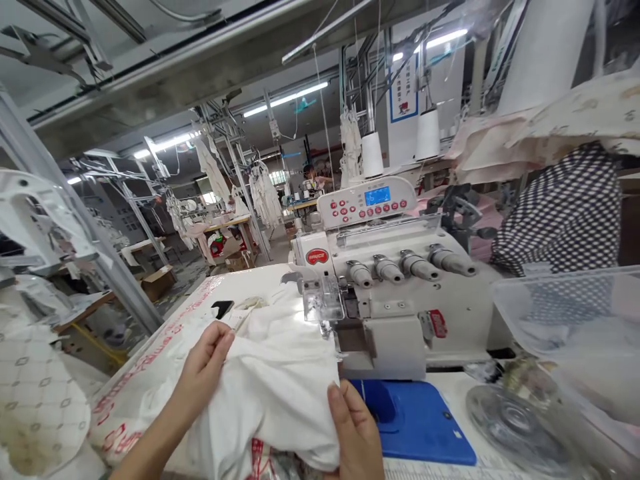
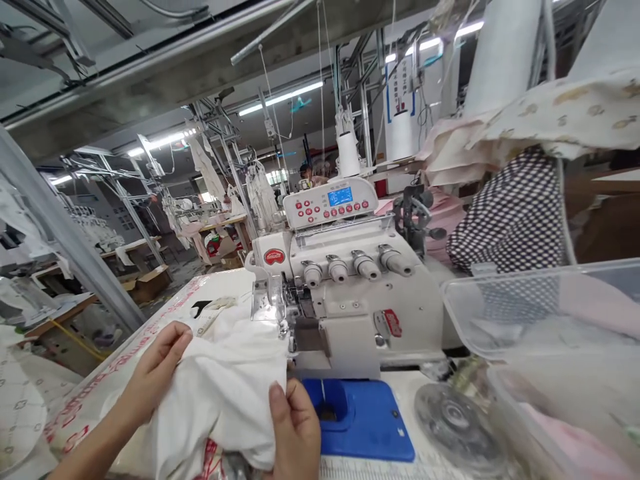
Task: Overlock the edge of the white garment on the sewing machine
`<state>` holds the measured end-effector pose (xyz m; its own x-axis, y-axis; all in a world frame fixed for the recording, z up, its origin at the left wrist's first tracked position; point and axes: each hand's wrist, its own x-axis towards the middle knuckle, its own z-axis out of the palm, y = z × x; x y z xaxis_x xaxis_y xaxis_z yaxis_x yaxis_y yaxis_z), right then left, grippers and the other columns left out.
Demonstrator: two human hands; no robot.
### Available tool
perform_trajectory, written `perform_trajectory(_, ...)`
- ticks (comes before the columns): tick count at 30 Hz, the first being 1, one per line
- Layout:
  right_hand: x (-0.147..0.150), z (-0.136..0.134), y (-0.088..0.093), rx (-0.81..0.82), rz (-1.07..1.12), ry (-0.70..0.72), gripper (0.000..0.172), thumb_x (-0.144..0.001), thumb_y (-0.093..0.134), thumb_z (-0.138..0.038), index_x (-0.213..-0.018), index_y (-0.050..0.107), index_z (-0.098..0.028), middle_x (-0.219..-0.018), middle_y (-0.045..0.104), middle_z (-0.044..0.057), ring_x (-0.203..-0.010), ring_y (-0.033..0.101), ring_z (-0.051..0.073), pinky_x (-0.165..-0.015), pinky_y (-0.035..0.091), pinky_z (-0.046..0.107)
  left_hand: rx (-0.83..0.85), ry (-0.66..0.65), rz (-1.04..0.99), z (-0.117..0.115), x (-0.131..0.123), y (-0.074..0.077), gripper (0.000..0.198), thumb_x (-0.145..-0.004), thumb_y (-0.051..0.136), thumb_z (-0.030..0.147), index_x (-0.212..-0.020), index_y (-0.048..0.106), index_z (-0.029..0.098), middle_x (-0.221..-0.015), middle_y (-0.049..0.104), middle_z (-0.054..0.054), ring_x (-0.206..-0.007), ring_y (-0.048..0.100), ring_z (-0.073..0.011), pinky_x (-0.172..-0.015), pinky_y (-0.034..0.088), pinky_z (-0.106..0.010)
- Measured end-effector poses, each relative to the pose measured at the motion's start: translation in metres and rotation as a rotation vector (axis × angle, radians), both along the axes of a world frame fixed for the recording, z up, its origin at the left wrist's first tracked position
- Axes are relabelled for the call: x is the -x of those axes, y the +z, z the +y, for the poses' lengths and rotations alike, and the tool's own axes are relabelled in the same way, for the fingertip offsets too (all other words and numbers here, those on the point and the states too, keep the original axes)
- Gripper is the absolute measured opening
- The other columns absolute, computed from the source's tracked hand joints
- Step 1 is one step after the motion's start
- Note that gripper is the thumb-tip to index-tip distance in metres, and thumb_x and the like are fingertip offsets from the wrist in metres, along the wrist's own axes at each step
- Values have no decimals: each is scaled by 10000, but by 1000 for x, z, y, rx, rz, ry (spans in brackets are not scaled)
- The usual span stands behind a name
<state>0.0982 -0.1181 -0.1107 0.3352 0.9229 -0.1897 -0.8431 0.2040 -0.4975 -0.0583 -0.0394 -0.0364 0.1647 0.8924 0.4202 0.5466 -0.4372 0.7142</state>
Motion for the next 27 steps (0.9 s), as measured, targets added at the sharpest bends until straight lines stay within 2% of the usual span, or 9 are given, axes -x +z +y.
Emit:
perform_trajectory(5, -6, 1, 6, -57, -40, 0, 348, -536, 809, -413, -636, 597, -155, -560, 622, -1, -494, 553, 141, -467, 448, 212, 163, -297, 376, 7, 3, 21, 246, -759, 557, 430, -760, 554, 183, -703, 519, 9, -673, 494, -143, -603, 376, -207)
perform_trajectory(8, -7, 4, 9, -86, 5, 9, 314, -539, 817, -372, -641, 614, -155, -570, 637, 4, -528, 576, 148, -521, 468, 225, 132, -377, 517, 12, 3, 34, 256, -797, 524, 409, -728, 606, 176, -776, 552, -26, -762, 533, -165, -688, 386, -225)
perform_trajectory(11, -7, 6, 10, -111, 56, 18, 299, -541, 822, -350, -625, 609, -158, -591, 648, 11, -569, 592, 157, -574, 480, 242, 108, -347, 360, 12, -6, 38, 323, -831, 457, 431, -687, 575, 167, -759, 533, -31, -759, 522, -165, -692, 393, -230)
perform_trajectory(15, -7, 7, 10, -105, 116, 43, 306, -529, 828, -341, -607, 597, -157, -584, 641, 14, -576, 598, 170, -580, 488, 259, 316, -249, 77, 7, -16, 31, 358, -823, 433, 508, -755, 535, 172, -703, 533, -3, -654, 511, -145, -580, 401, -210)
perform_trajectory(18, -6, 6, 11, -113, 150, 39, 297, -531, 830, -333, -599, 596, -165, -587, 638, 8, -583, 594, 165, -587, 486, 254, 366, -287, 226, 0, -8, 20, 349, -713, 582, 508, -843, 590, 184, -795, 595, -21, -756, 551, -196, -650, 441, -244)
perform_trajectory(21, -5, 4, 12, -165, 144, 23, 272, -547, 823, -341, -640, 630, -174, -629, 644, 8, -588, 582, 146, -590, 476, 233, 293, -233, 365, -5, 12, 14, 298, -649, 639, 476, -694, 617, 183, -775, 609, -34, -836, 554, -237, -751, 444, -284)
perform_trajectory(23, -4, 2, 12, -193, 125, 37, 265, -563, 814, -355, -673, 650, -179, -636, 638, 5, -575, 564, 130, -569, 464, 211, 368, -151, 187, -4, 22, 18, 315, -696, 574, 499, -731, 613, 189, -759, 611, -33, -793, 569, -224, -717, 459, -289)
perform_trajectory(25, -2, -2, 10, -200, 114, 67, 279, -566, 812, -372, -712, 663, -187, -617, 622, 0, -543, 536, 112, -523, 444, 186, 459, -107, -12, 3, 26, 31, 325, -698, 568, 494, -836, 600, 201, -737, 612, -15, -693, 569, -190, -646, 466, -274)
perform_trajectory(27, -2, -7, 5, -172, 105, 97, 316, -543, 825, -384, -734, 665, -189, -580, 597, -8, -479, 485, 83, -444, 393, 149, 391, -86, -23, 15, 23, 50, 299, -653, 617, 460, -788, 596, 194, -657, 587, 8, -590, 527, -153, -574, 442, -236)
